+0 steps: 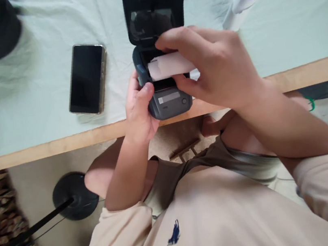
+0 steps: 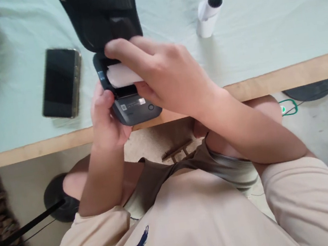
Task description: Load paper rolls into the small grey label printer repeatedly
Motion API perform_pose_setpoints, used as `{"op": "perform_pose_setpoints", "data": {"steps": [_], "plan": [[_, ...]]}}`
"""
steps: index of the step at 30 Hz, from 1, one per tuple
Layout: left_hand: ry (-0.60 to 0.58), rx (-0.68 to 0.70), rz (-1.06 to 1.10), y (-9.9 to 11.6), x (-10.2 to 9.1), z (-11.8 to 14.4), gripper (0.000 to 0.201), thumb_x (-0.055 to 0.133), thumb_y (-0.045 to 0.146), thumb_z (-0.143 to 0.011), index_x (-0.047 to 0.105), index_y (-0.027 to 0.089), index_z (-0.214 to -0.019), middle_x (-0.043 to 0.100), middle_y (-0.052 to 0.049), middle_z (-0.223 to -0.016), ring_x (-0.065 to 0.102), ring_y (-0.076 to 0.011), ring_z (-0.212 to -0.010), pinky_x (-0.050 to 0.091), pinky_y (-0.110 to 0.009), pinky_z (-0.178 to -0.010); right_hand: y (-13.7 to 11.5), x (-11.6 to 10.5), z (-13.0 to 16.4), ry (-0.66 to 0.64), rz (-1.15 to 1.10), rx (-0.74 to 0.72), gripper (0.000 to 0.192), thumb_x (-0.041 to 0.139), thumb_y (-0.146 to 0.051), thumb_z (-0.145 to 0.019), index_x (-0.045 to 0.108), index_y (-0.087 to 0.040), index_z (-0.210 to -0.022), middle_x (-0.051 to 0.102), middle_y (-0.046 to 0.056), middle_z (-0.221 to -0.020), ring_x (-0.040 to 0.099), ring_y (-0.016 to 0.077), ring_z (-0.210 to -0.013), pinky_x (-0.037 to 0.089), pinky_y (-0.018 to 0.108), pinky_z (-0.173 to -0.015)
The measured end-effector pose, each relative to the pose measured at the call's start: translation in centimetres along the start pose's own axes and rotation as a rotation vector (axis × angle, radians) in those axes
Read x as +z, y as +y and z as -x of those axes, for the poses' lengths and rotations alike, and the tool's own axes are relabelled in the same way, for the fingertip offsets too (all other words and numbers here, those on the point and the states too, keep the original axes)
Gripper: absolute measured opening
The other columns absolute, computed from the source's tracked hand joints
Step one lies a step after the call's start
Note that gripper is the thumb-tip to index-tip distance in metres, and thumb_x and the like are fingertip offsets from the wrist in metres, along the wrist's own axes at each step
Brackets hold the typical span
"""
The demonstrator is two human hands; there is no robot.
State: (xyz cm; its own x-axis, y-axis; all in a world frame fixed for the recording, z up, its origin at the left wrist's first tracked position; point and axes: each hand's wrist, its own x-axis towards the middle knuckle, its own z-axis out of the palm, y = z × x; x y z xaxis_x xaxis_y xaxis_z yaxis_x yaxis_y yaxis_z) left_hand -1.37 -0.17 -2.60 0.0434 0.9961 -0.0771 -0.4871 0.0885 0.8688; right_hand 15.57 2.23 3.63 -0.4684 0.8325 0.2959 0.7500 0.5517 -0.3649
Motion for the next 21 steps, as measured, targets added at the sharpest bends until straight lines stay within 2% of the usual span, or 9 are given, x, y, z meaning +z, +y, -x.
{"op": "perform_pose_setpoints", "data": {"steps": [5, 9, 13, 15, 16, 18, 20, 21], "plan": [[0.009, -0.008, -0.015, -0.3, -0.2, 0.0, 0.034, 0.079, 0.052, -0.084, 0.071, 0.031, -0.111, 0.079, -0.004, -0.115, 0.047, -0.0376, -0.153, 0.053, -0.045, -0.113, 0.1, 0.1, -0.1, 0.034, 0.051, 0.011, 0.038, 0.047, -0.015, -0.092, 0.069, -0.026, -0.121, 0.076, 0.007, -0.117, 0.073, 0.0290, -0.102, 0.051, 0.038, -0.077], [0.009, -0.047, -0.033, -0.3, -0.4, 0.0, 0.040, 0.082, 0.053, -0.081, 0.070, 0.033, -0.114, 0.078, -0.003, -0.118, 0.045, -0.0372, -0.155, 0.053, -0.045, -0.114, 0.5, 0.4, -0.2, 0.046, 0.073, -0.022, 0.027, 0.053, -0.016, -0.089, 0.069, -0.025, -0.110, 0.077, 0.004, -0.098, 0.072, 0.0262, -0.086, 0.051, 0.036, -0.079], [-0.017, -0.015, 0.011, -0.2, -0.5, -0.2, 0.040, 0.083, 0.048, -0.080, 0.072, 0.028, -0.112, 0.079, -0.004, -0.110, 0.048, -0.0356, -0.153, 0.053, -0.043, -0.115, 0.3, 0.5, 0.3, 0.271, 0.064, -0.100, 0.016, 0.054, -0.017, -0.090, 0.068, -0.025, -0.094, 0.070, -0.002, -0.071, 0.067, 0.0210, -0.068, 0.052, 0.038, -0.093], [-0.025, -0.016, 0.058, 0.1, -0.3, -0.1, 0.032, 0.077, 0.048, -0.087, 0.071, 0.026, -0.110, 0.079, -0.004, -0.106, 0.050, -0.0332, -0.152, 0.054, -0.042, -0.115, 0.0, 0.6, 0.7, 0.347, 0.032, -0.195, 0.014, 0.054, -0.021, -0.093, 0.067, -0.025, -0.095, 0.070, -0.004, -0.068, 0.064, 0.0189, -0.061, 0.053, 0.038, -0.092], [-0.031, -0.025, 0.086, 0.3, -0.2, 0.0, 0.027, 0.070, 0.047, -0.092, 0.071, 0.025, -0.108, 0.079, -0.005, -0.108, 0.050, -0.0320, -0.152, 0.054, -0.043, -0.115, -0.1, 0.6, 0.9, 0.341, 0.006, -0.256, 0.012, 0.055, -0.025, -0.095, 0.067, -0.026, -0.096, 0.071, -0.004, -0.070, 0.065, 0.0184, -0.062, 0.054, 0.038, -0.093], [-0.050, -0.050, 0.128, 0.6, 0.0, 0.2, 0.026, 0.060, 0.047, -0.100, 0.071, 0.024, -0.106, 0.078, -0.006, -0.116, 0.050, -0.0311, -0.153, 0.054, -0.044, -0.116, -0.2, 0.6, 1.2, 0.250, -0.052, -0.361, 0.015, 0.057, -0.038, -0.099, 0.065, -0.027, -0.097, 0.078, -0.004, -0.081, 0.076, 0.0206, -0.079, 0.054, 0.041, -0.101], [-0.063, -0.066, 0.117, 0.6, -0.2, 0.4, 0.023, 0.068, 0.045, -0.096, 0.072, 0.026, -0.108, 0.079, -0.005, -0.116, 0.051, -0.0325, -0.152, 0.053, -0.046, -0.117, -0.1, 0.4, 1.3, 0.123, -0.109, -0.393, 0.023, 0.057, -0.050, -0.101, 0.066, -0.028, -0.096, 0.082, -0.003, -0.094, 0.078, 0.0261, -0.111, 0.050, 0.046, -0.111], [-0.061, -0.060, 0.095, 0.5, -0.4, 0.4, 0.024, 0.075, 0.042, -0.092, 0.072, 0.027, -0.111, 0.079, -0.004, -0.111, 0.053, -0.0332, -0.150, 0.053, -0.047, -0.117, 0.0, 0.2, 1.3, 0.097, -0.150, -0.385, 0.024, 0.057, -0.050, -0.101, 0.066, -0.029, -0.094, 0.082, -0.003, -0.096, 0.076, 0.0269, -0.119, 0.050, 0.047, -0.112]]}}
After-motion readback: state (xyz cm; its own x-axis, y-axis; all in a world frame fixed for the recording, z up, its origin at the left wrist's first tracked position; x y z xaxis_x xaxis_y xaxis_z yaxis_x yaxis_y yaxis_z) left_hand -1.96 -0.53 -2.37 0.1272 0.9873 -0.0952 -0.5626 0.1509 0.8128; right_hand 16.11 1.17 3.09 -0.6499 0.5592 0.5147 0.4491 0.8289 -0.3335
